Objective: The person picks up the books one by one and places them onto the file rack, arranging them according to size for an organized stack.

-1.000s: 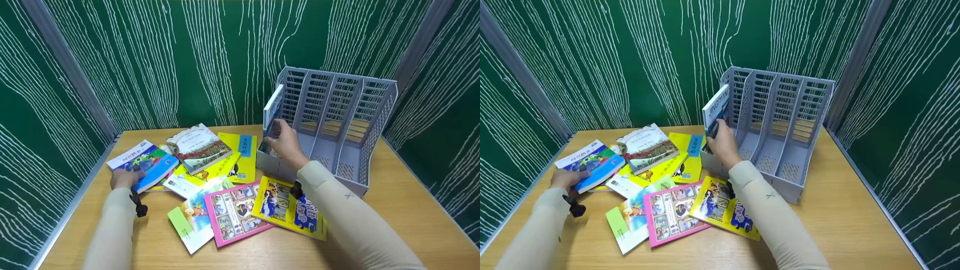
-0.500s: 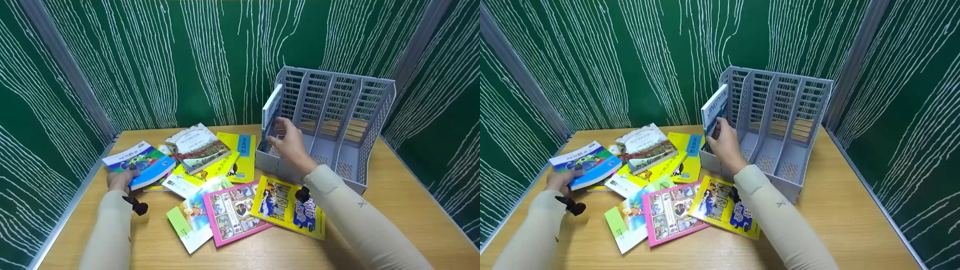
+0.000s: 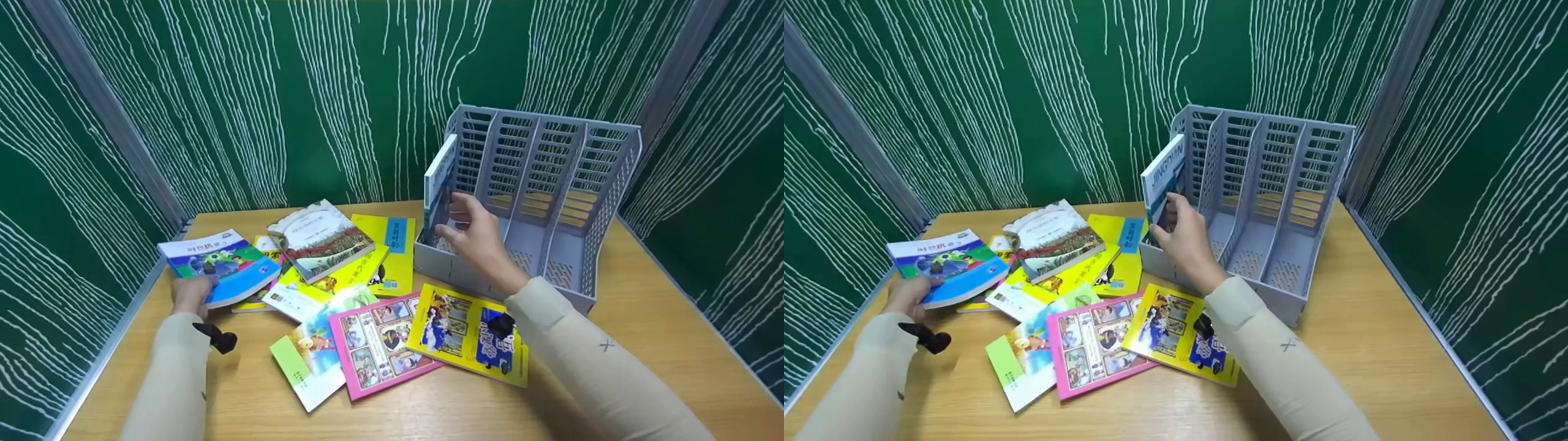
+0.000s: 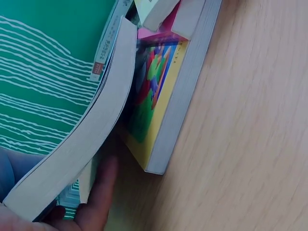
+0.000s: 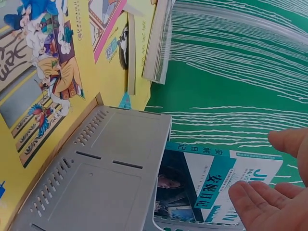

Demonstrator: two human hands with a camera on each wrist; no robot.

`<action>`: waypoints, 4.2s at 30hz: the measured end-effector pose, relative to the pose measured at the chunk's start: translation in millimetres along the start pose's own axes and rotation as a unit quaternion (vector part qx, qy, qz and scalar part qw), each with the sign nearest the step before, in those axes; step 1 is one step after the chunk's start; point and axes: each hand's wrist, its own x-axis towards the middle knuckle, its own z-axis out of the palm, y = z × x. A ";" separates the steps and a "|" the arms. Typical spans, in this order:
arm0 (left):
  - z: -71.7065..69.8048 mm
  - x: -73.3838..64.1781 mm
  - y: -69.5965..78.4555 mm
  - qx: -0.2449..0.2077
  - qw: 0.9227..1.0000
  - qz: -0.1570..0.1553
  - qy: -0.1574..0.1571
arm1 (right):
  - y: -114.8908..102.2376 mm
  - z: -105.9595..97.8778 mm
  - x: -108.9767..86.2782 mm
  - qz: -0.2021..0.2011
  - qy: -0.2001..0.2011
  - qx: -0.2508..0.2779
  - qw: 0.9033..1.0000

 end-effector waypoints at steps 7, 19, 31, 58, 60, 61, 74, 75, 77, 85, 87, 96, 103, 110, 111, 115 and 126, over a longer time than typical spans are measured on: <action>0.2 -3.8 3.0 -0.009 0.999 0.032 -0.015 | 0.4 -2.7 -7.7 -0.029 0.010 -0.002 1.000; 1.8 -18.0 -1.9 -0.033 0.992 0.117 -0.019 | -4.6 3.9 -27.1 -0.040 -0.027 0.022 0.999; 8.1 -44.3 3.1 -0.024 0.988 0.150 0.004 | -11.6 9.9 -43.3 -0.041 -0.036 0.031 0.998; 47.7 -100.2 -3.3 0.047 0.915 0.398 0.046 | -11.5 30.7 -58.5 -0.015 -0.079 0.068 0.994; 51.3 -104.7 -3.0 0.048 0.908 0.413 0.049 | -12.2 31.4 -59.2 -0.012 -0.080 0.072 0.994; 53.0 -107.2 -2.7 0.050 0.905 0.419 0.050 | -12.7 31.8 -59.4 -0.010 -0.079 0.074 0.994; 78.3 -134.9 -7.9 0.095 0.819 0.562 0.059 | -21.6 35.0 -59.1 0.007 -0.082 0.120 0.989; 80.5 -137.2 -8.5 0.096 0.810 0.575 0.058 | -21.8 35.4 -59.0 0.008 -0.081 0.121 0.989; 84.6 -141.5 -9.8 0.100 0.790 0.601 0.060 | -22.3 36.1 -58.7 0.008 -0.082 0.125 0.989; 99.0 -154.5 -15.5 0.136 0.717 0.679 0.080 | -28.3 37.1 -59.6 -0.005 -0.091 0.148 0.985; 102.0 -156.4 -17.4 0.141 0.704 0.692 0.076 | -29.7 37.7 -60.0 -0.005 -0.091 0.150 0.984; 113.3 -163.6 -23.4 0.155 0.643 0.746 0.078 | -34.3 40.3 -61.8 -0.008 -0.094 0.165 0.982; 122.5 -168.6 -26.3 0.173 0.605 0.771 0.097 | -39.3 43.7 -62.5 -0.006 -0.103 0.188 0.977; 129.6 -173.8 -30.7 0.197 0.582 0.785 0.085 | -43.8 46.3 -62.9 -0.006 -0.111 0.205 0.972; 130.3 -174.5 -31.4 0.200 0.579 0.786 0.083 | -44.5 46.6 -62.9 -0.007 -0.113 0.209 0.971; 133.3 -176.0 -34.6 0.213 0.560 0.797 0.075 | -46.6 47.9 -62.4 -0.019 -0.119 0.227 0.966; 141.6 -178.3 -40.0 0.237 0.501 0.826 0.106 | -50.7 52.8 -64.0 -0.014 -0.126 0.258 0.958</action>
